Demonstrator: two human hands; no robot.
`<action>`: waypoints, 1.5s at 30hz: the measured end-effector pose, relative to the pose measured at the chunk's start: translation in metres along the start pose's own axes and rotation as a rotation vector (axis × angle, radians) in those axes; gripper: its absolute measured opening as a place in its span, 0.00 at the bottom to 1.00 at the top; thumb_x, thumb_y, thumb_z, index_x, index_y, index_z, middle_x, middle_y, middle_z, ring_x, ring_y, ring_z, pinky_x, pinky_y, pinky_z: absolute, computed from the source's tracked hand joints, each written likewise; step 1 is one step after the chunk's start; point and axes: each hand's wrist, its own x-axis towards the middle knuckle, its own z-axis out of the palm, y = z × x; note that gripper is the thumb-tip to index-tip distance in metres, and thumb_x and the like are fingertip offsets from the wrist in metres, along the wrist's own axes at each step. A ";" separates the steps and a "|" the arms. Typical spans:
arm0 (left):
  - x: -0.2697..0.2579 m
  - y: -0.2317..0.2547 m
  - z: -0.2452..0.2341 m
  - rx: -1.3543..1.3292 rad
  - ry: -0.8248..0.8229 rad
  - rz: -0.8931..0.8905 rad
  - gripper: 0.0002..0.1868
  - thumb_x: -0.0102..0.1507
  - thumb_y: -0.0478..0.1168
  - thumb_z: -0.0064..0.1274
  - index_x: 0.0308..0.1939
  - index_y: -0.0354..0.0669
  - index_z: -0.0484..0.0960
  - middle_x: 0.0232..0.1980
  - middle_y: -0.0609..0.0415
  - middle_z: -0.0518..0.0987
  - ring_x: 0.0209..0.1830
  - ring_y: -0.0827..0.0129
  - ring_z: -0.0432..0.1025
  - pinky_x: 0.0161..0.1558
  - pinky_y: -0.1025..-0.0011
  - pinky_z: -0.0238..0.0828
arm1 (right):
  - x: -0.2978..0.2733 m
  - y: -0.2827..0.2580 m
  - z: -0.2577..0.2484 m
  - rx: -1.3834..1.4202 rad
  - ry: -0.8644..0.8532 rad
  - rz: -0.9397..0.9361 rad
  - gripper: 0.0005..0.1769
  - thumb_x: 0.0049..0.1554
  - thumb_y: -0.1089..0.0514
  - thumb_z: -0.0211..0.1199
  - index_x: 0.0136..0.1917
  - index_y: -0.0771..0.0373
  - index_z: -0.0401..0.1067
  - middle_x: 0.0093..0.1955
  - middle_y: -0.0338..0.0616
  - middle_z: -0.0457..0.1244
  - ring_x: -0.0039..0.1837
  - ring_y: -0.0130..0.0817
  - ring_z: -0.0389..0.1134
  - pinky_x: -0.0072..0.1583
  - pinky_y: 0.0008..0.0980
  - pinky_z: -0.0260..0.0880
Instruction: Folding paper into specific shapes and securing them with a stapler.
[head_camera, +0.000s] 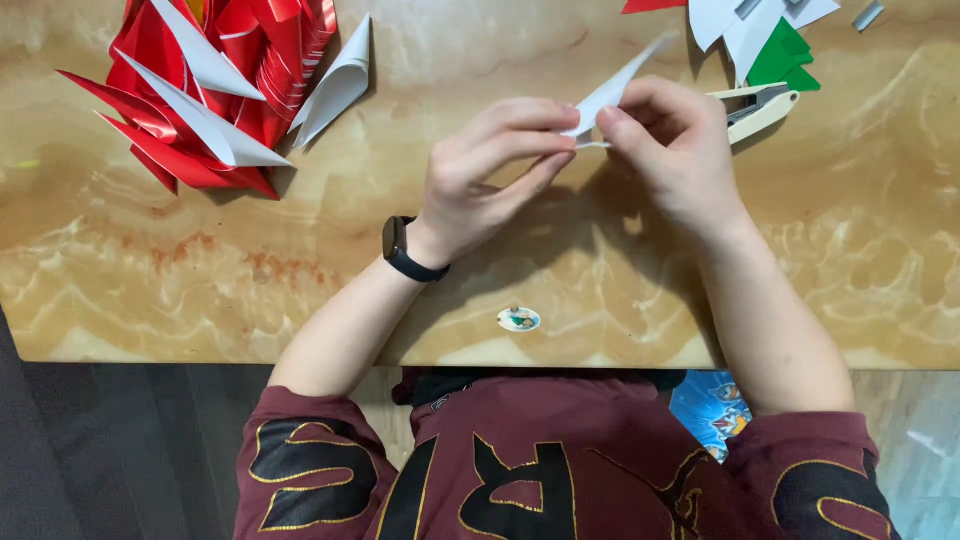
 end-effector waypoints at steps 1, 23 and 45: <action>-0.002 0.000 0.001 0.000 0.001 -0.001 0.10 0.62 0.22 0.63 0.46 0.31 0.83 0.56 0.46 0.79 0.56 0.57 0.78 0.60 0.64 0.79 | -0.002 0.000 0.002 0.000 -0.002 0.001 0.06 0.68 0.62 0.60 0.55 0.67 0.72 0.42 0.35 0.64 0.42 0.18 0.56 0.46 0.16 0.55; -0.005 0.011 0.007 0.024 0.142 -0.135 0.12 0.62 0.25 0.67 0.48 0.34 0.84 0.51 0.52 0.80 0.46 0.67 0.78 0.49 0.73 0.81 | -0.014 -0.012 0.018 0.226 0.045 -0.001 0.03 0.65 0.70 0.59 0.53 0.73 0.70 0.34 0.39 0.61 0.27 0.20 0.53 0.29 0.18 0.51; -0.010 0.010 0.010 0.010 0.114 -0.122 0.16 0.63 0.22 0.67 0.52 0.38 0.83 0.55 0.53 0.77 0.48 0.68 0.79 0.52 0.74 0.86 | -0.014 -0.010 0.015 0.460 0.057 0.096 0.03 0.66 0.66 0.59 0.52 0.68 0.69 0.30 0.35 0.60 0.22 0.19 0.51 0.27 0.19 0.49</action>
